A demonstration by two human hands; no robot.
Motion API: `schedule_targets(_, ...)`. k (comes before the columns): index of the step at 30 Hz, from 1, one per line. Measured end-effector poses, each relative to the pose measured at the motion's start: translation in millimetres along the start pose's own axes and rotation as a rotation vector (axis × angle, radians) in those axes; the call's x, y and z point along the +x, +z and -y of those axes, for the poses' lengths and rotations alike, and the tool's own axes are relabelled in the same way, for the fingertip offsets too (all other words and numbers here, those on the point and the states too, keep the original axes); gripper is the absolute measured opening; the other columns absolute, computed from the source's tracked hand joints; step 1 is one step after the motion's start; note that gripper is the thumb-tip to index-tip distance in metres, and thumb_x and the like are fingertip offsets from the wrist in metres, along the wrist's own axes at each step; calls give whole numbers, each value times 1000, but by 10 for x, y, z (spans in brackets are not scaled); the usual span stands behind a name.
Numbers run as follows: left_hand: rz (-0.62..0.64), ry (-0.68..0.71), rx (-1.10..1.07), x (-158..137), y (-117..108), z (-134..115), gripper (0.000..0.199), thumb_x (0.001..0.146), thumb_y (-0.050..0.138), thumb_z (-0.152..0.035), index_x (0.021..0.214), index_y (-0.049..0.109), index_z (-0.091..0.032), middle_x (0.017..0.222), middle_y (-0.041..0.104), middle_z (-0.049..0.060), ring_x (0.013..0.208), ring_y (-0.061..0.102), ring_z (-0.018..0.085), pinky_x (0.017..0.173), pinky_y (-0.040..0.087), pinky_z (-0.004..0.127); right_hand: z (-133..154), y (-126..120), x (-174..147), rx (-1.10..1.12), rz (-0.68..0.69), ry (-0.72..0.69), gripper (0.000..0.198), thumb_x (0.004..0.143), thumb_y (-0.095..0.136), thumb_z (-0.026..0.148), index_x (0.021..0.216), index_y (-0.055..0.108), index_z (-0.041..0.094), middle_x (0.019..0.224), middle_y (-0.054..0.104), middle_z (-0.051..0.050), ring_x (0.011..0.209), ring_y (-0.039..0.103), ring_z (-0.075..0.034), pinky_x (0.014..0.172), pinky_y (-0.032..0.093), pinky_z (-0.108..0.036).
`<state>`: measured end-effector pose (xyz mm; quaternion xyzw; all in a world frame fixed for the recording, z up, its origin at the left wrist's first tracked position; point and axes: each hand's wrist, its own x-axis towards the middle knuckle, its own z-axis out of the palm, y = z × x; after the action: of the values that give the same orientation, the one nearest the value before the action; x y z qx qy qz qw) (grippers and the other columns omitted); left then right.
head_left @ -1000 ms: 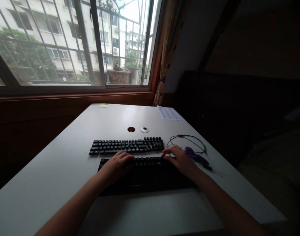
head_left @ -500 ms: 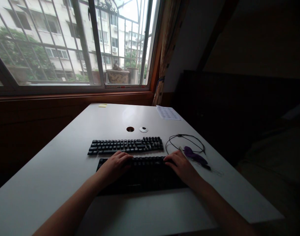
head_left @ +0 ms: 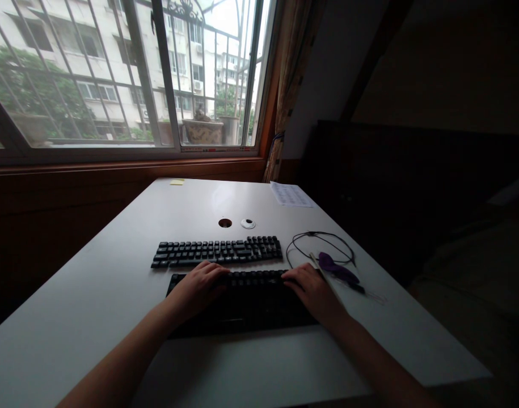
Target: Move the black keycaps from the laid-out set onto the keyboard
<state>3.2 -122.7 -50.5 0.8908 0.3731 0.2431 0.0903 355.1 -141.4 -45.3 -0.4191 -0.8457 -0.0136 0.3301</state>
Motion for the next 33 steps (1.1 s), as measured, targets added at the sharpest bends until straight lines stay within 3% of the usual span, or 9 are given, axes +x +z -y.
schedule_targets(7, -6, -7, -1, 1, 11, 1, 36, 90, 69, -18, 125, 61, -22, 118, 68, 6, 110, 60, 25, 98, 53, 41, 13, 27, -55, 17, -23, 2, 12, 95, 62, 17, 101, 67, 25, 98, 73, -3, 94, 64, -23, 85, 57, -43)
schedule_targets(12, -18, -2, -4, -7, 3, 5, 35, 90, 69, -17, 124, 61, -22, 118, 68, 6, 109, 60, 25, 97, 53, 40, 21, 17, -168, -54, 18, -21, 23, 97, 58, 21, 118, 66, 26, 119, 70, -5, 106, 63, -24, 94, 55, -46)
schedule_targets(19, -20, -3, -5, -9, 6, 14, 35, 90, 68, -18, 124, 61, -23, 119, 68, 6, 109, 60, 25, 97, 53, 41, 128, -17, -377, -154, 104, -17, 43, 98, 53, 24, 141, 51, 26, 139, 60, -8, 119, 60, -26, 102, 52, -47)
schedule_targets(26, -18, -6, -5, -5, 4, 3, 37, 89, 69, -17, 124, 60, -23, 118, 68, 6, 109, 60, 25, 96, 53, 41, 167, -10, -400, -180, 124, -11, 40, 98, 53, 24, 138, 53, 27, 136, 64, -7, 118, 62, -26, 102, 51, -49)
schedule_targets(33, -13, -10, -2, -6, 18, 21, 37, 89, 69, -17, 125, 61, -23, 118, 68, 6, 109, 60, 25, 97, 52, 42, 173, -26, -380, -180, 121, -20, 37, 97, 54, 23, 134, 54, 28, 132, 67, -5, 116, 62, -25, 111, 41, -55)
